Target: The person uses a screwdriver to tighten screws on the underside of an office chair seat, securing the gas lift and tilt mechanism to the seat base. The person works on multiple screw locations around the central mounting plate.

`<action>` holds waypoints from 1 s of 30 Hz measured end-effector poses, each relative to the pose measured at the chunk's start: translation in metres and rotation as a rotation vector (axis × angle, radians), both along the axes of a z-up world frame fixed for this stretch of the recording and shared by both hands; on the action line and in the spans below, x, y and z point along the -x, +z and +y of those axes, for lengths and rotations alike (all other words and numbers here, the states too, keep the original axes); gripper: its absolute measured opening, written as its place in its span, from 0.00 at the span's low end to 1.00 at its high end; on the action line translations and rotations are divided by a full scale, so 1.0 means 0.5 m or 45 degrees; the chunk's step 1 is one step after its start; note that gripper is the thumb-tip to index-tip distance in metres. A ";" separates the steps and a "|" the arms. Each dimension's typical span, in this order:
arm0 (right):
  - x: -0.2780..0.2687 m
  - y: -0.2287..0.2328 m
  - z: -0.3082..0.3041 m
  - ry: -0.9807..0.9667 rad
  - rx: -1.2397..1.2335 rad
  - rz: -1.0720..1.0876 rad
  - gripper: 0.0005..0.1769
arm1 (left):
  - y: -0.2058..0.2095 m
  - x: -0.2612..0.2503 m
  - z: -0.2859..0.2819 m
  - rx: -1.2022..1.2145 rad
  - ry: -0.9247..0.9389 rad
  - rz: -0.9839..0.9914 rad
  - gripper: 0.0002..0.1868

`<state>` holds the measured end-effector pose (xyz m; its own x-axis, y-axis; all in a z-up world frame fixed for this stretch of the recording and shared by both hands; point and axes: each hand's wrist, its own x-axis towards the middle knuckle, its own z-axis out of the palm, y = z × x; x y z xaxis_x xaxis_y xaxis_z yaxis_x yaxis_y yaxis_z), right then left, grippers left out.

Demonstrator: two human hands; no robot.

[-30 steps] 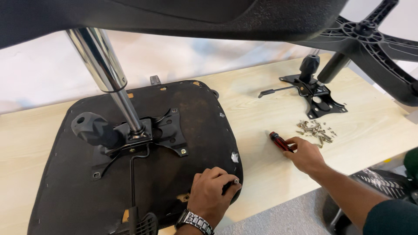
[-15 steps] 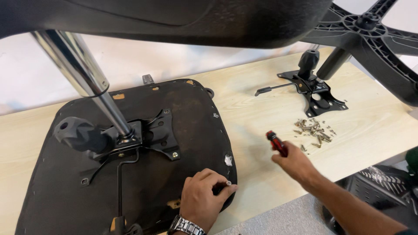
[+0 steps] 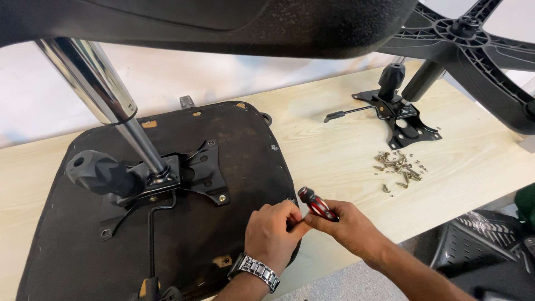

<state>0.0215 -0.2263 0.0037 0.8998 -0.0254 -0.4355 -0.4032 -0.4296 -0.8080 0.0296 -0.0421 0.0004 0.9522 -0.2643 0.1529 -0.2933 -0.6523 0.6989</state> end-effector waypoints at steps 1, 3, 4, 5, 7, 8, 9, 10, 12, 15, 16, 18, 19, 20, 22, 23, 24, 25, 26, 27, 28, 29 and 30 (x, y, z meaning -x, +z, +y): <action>0.000 -0.008 -0.011 -0.017 -0.029 -0.016 0.21 | 0.000 -0.001 -0.003 0.052 -0.030 -0.014 0.12; -0.009 -0.027 -0.038 -0.202 -0.003 0.070 0.19 | 0.002 -0.002 -0.007 0.153 -0.092 -0.041 0.11; -0.014 -0.037 -0.055 -0.292 0.012 0.112 0.19 | 0.002 -0.002 -0.008 0.114 -0.090 -0.018 0.09; -0.020 -0.046 -0.076 -0.396 -0.009 0.109 0.19 | 0.002 -0.001 -0.007 0.074 -0.089 0.005 0.08; -0.033 -0.064 -0.121 -0.607 -0.060 0.106 0.22 | 0.001 -0.001 -0.005 0.038 -0.101 -0.005 0.05; -0.042 -0.073 -0.143 -0.675 -0.080 0.103 0.21 | 0.001 0.000 -0.005 0.043 -0.111 -0.041 0.04; -0.053 -0.080 -0.166 -0.742 -0.100 0.100 0.20 | 0.002 -0.001 -0.005 0.049 -0.122 -0.076 0.03; -0.064 -0.087 -0.186 -0.807 -0.120 0.097 0.20 | 0.003 -0.002 -0.006 0.028 -0.130 -0.057 0.03; -0.087 -0.101 -0.222 -0.819 -0.146 0.098 0.21 | 0.005 -0.002 -0.006 -0.016 -0.144 -0.016 0.02; -0.107 -0.130 -0.261 -0.862 -0.176 0.103 0.21 | 0.008 -0.001 -0.003 0.007 -0.157 -0.014 0.02; -0.114 -0.139 -0.274 -0.880 -0.183 0.104 0.21 | 0.009 -0.002 -0.003 0.023 -0.159 -0.035 0.02; -0.125 -0.155 -0.307 -0.960 -0.179 -0.019 0.15 | 0.008 0.000 -0.003 0.053 -0.161 -0.071 0.02; -0.129 -0.163 -0.326 -0.998 -0.177 -0.080 0.13 | 0.007 0.000 -0.001 0.041 -0.163 -0.040 0.02; -0.139 -0.164 -0.349 -0.989 -0.125 -0.052 0.13 | 0.007 -0.002 -0.001 0.032 -0.170 -0.012 0.02; -0.164 -0.160 -0.397 -0.976 -0.027 0.004 0.15 | 0.008 -0.004 -0.004 0.015 -0.177 0.018 0.02; -0.174 -0.156 -0.417 -0.932 0.120 0.026 0.15 | 0.009 -0.005 -0.005 0.007 -0.179 0.020 0.03; -0.189 -0.148 -0.435 -0.878 0.270 0.044 0.16 | 0.009 -0.005 -0.007 0.001 -0.172 0.020 0.03; -0.203 -0.140 -0.449 -0.823 0.419 0.062 0.17 | 0.010 -0.005 -0.006 0.004 -0.170 -0.004 0.03; -0.216 -0.132 -0.461 -0.751 0.524 0.030 0.17 | 0.010 -0.003 -0.005 0.008 -0.165 -0.028 0.03; -0.227 -0.122 -0.470 -0.678 0.628 -0.002 0.17 | 0.009 -0.002 -0.005 0.011 -0.160 -0.053 0.04; -0.234 -0.118 -0.475 -0.607 0.726 -0.034 0.17 | 0.009 -0.002 -0.007 0.002 -0.156 -0.036 0.04; -0.237 -0.115 -0.478 -0.537 0.798 -0.012 0.18 | 0.009 -0.002 -0.008 -0.007 -0.152 -0.018 0.04; -0.239 -0.111 -0.482 -0.464 0.873 0.008 0.18 | 0.008 -0.002 -0.010 -0.013 -0.146 -0.001 0.04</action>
<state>0.1410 -0.4671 -0.0517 0.7804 -0.5850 -0.2207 -0.6188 -0.6719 -0.4070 0.0307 -0.0472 0.0042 0.9155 -0.3733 0.1502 -0.3669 -0.6212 0.6925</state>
